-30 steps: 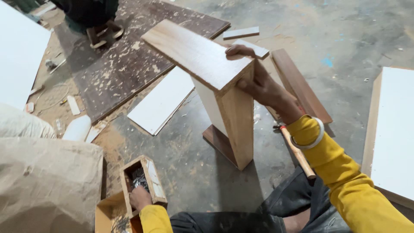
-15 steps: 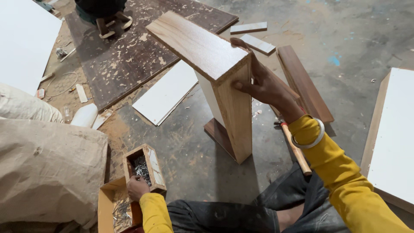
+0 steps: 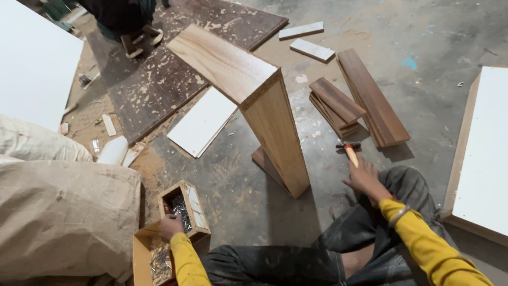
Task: The person hammers nails into a white rectangular board, then attaches wooden side pieces to form a frame. They continue hammering nails to secure the frame and place the assembled unit on the floor.
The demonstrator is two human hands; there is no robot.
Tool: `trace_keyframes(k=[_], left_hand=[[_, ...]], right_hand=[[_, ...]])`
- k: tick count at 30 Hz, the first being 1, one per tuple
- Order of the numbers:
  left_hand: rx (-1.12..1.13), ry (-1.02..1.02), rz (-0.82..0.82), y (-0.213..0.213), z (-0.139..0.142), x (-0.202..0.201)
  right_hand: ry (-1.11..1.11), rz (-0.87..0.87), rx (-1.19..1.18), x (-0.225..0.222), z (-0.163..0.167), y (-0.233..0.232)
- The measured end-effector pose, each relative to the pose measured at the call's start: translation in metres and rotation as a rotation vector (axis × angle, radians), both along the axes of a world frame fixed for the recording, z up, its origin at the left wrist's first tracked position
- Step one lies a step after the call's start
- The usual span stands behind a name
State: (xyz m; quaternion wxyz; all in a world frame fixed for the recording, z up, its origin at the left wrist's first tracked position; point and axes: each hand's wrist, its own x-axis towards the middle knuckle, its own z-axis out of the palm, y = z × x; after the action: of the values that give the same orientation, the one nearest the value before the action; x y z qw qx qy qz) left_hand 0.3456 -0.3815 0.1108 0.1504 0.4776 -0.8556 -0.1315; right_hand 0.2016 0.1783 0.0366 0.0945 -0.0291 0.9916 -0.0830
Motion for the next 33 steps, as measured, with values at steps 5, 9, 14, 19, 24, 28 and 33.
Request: trace_keyframes(k=[5, 9, 14, 19, 24, 28, 33], left_hand=[[-0.147, 0.415, -0.411, 0.022, 0.058, -0.041], [-0.129, 0.752, -0.774, 0.081, 0.156, -0.062], [0.394, 1.06, -1.206, 0.177, 0.261, -0.043], [0.262, 1.044, -1.237, 0.235, 0.301, -0.04], [0.119, 1.1, -1.183, 0.244, 0.3, -0.052], [0.356, 1.388, -0.857, 0.257, 0.271, -0.053], [0.994, 1.532, -0.434, 0.304, 0.223, -0.068]], right_hand=[[0.059, -0.117, -0.227, 0.008, 0.001, -0.002], [0.01, -0.145, -0.257, 0.009, 0.019, -0.006], [0.023, -0.123, -0.249, 0.019, 0.025, -0.002], [0.009, -0.112, -0.246, 0.016, 0.017, -0.001], [0.146, -0.101, -0.211, 0.017, 0.014, -0.007], [0.628, 0.096, -0.484, 0.011, 0.064, -0.026], [1.02, 0.646, -1.05, -0.004, 0.216, -0.067]])
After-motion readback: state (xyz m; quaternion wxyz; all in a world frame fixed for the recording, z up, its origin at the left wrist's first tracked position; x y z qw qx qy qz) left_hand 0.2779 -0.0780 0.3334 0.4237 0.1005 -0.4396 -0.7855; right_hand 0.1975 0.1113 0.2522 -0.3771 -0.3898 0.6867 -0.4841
